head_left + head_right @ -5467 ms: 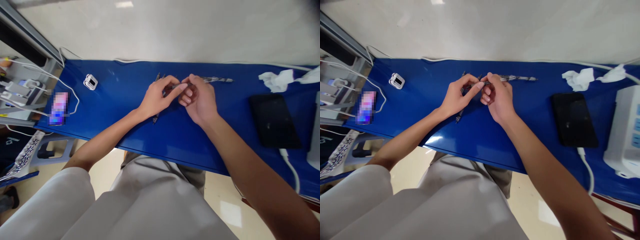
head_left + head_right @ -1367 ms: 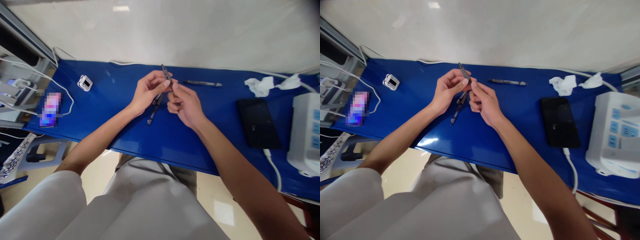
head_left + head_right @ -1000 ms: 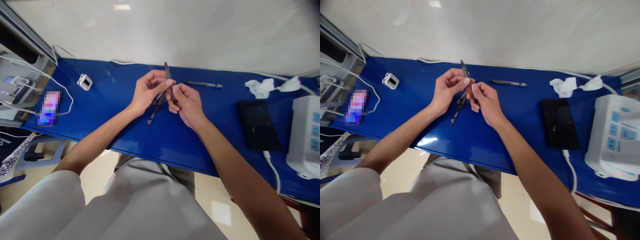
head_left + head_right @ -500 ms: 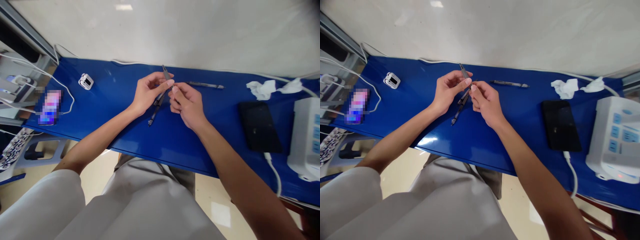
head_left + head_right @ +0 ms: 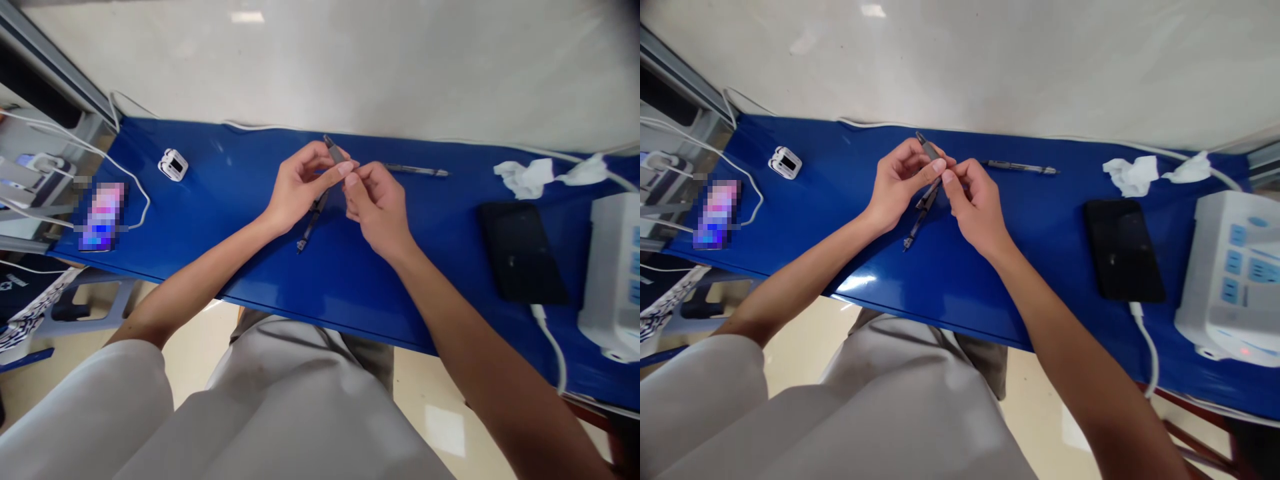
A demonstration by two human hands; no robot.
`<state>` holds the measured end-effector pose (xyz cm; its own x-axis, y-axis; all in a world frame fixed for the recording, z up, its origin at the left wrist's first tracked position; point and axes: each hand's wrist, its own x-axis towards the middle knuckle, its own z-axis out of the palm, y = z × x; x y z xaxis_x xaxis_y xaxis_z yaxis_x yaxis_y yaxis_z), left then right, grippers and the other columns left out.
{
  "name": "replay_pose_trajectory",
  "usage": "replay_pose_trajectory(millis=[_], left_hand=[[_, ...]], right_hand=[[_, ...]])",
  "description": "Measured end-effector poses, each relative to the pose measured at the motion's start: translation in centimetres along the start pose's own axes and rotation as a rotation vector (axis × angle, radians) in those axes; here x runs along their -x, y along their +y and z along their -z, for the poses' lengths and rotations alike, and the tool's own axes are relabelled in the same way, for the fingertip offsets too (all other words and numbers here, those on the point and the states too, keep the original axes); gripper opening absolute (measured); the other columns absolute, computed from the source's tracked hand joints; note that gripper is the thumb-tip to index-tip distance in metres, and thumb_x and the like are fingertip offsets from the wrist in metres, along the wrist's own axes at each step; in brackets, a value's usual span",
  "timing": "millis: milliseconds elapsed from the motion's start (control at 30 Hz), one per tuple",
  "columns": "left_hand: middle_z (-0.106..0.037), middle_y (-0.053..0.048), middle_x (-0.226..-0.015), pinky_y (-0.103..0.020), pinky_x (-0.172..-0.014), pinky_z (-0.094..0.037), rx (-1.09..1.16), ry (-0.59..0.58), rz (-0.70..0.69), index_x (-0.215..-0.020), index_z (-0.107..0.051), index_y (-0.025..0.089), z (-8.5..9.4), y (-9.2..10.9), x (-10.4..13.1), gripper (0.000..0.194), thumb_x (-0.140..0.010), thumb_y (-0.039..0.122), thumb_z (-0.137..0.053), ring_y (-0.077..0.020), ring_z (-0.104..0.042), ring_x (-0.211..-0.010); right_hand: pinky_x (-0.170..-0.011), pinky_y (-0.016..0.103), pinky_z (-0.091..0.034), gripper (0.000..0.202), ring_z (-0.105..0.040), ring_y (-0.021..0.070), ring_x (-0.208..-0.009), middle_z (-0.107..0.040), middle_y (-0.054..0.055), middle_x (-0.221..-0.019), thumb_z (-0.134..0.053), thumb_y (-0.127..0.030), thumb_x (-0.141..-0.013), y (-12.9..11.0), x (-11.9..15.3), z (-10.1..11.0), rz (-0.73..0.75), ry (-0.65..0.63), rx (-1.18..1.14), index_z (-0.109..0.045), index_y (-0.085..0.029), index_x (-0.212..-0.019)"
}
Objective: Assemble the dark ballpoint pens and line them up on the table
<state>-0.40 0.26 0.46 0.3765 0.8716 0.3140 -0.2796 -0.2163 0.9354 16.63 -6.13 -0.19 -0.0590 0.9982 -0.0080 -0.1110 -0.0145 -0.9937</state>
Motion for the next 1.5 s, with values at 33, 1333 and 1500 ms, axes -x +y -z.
replay_pose_trajectory(millis=[33, 1333, 1500], left_hand=[[-0.083, -0.006, -0.114, -0.041, -0.099, -0.065, 0.011, -0.010, -0.001, -0.098, -0.078, 0.025, 0.0, 0.1, 0.0, 0.040, -0.086, 0.059, -0.096, -0.0253, -0.080, -0.112], [-0.084, -0.004, -0.104, -0.037, -0.098, -0.066, 0.039, 0.047, 0.057, -0.103, -0.080, 0.024, 0.5, -1.0, -0.4, 0.041, -0.084, 0.056, -0.098, -0.0237, -0.081, -0.108], [-0.084, -0.004, -0.106, -0.035, -0.095, -0.065, 0.011, 0.064, 0.025, -0.100, -0.082, 0.024, 0.8, -1.0, -0.7, 0.040, -0.086, 0.059, -0.096, -0.0256, -0.081, -0.112]], right_hand=[[-0.045, 0.031, -0.036, 0.058, -0.051, 0.0185, -0.061, -0.049, -0.003, -0.072, -0.086, -0.080, -0.089, 0.1, 0.0, 0.1, 0.043, 0.027, 0.042, -0.056, -0.032, -0.103], [-0.060, 0.032, -0.047, 0.045, -0.057, 0.0201, -0.072, -0.059, 0.002, -0.085, -0.074, -0.072, -0.103, 0.2, 0.6, -0.5, 0.342, 0.184, 0.409, -0.062, -0.029, -0.101], [-0.068, 0.036, -0.055, 0.045, -0.063, 0.0219, -0.074, -0.067, 0.004, -0.090, -0.065, -0.072, -0.108, 1.0, 0.4, -0.4, 0.441, 0.215, 0.545, -0.063, -0.028, -0.113]])
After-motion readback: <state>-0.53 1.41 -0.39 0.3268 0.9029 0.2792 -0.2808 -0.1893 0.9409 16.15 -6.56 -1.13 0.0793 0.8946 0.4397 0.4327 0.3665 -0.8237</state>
